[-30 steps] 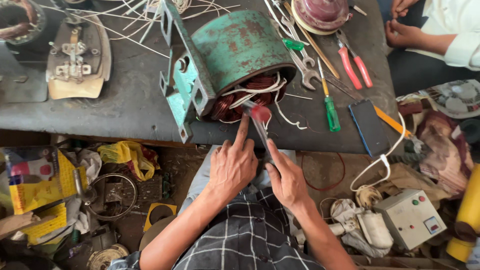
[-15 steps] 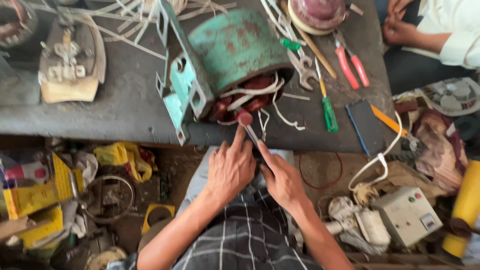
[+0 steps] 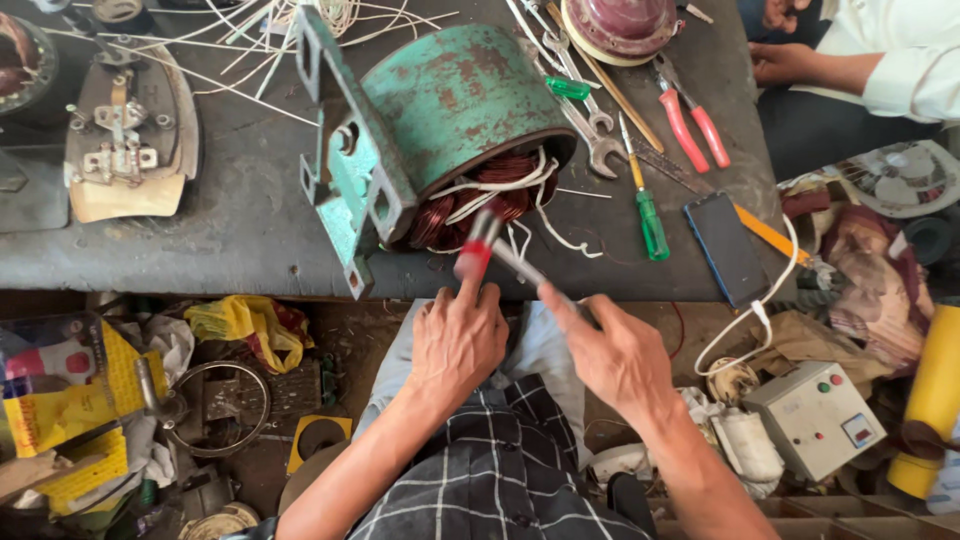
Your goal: The person works on a motor stator, arranging copper windings and using a hammer to tap and compact the coils. They rotate the stator to access different sections and continue adjusting the windings by hand.
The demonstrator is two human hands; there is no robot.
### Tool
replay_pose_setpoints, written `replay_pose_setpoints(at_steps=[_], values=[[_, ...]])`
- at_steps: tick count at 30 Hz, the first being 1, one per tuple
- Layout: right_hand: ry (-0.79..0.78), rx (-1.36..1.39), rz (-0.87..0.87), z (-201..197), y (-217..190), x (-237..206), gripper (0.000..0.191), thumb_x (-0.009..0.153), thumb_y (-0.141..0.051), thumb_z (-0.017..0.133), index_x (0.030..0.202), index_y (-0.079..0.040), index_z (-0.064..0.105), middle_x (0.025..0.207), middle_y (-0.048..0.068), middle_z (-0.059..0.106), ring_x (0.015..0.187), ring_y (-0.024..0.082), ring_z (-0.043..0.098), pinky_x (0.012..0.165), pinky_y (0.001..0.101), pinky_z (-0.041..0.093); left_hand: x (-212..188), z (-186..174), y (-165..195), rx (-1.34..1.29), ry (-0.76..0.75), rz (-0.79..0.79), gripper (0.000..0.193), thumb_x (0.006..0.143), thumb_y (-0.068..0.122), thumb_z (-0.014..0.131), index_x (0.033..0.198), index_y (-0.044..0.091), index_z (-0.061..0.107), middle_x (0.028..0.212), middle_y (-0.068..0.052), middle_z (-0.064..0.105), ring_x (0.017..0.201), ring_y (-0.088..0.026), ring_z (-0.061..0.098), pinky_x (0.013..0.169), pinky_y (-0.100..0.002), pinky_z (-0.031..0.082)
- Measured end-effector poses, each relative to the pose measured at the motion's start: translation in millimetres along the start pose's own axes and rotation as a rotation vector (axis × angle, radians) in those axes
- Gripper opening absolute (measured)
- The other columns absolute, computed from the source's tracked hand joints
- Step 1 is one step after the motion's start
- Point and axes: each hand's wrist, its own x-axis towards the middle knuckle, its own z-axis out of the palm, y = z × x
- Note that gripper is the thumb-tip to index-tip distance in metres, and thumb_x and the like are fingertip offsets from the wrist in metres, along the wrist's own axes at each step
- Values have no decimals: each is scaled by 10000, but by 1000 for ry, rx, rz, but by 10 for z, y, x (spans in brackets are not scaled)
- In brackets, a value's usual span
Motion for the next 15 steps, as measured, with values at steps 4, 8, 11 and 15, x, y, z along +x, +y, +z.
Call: replay_pose_setpoints(at_steps=[4, 8, 11, 15], values=[[70, 4, -62, 4, 58, 64, 653, 878, -39, 714, 1439, -344, 580, 839, 62, 596, 591, 240, 616, 528, 386, 525, -17, 38, -9, -3, -13, 0, 285, 789, 179, 707, 1003, 3, 642, 1314, -161, 574, 741, -326, 666, 564, -468, 545], [-19, -65, 11, 2, 29, 108, 694, 829, -43, 702, 1454, -323, 589, 768, 75, 543, 584, 280, 612, 525, 415, 523, -17, 5, -29, -13, 5, 13, 200, 757, 187, 711, 869, 47, 623, 1376, -181, 508, 746, -327, 670, 599, -476, 554], [20, -70, -23, -18, 3, 128, 678, 851, -30, 695, 1456, -312, 578, 791, 70, 542, 606, 259, 621, 534, 407, 524, 29, -16, -28, -14, 40, 23, 207, 774, 202, 710, 905, 61, 634, 1281, -134, 457, 773, -327, 673, 619, -475, 555], [-79, -107, 64, -20, 13, 116, 721, 805, -60, 724, 1468, -303, 581, 776, 94, 548, 586, 286, 616, 531, 411, 532, 17, -85, 2, -10, -24, 13, 177, 774, 156, 694, 862, 23, 618, 1558, -180, 427, 737, -329, 672, 579, -475, 551]])
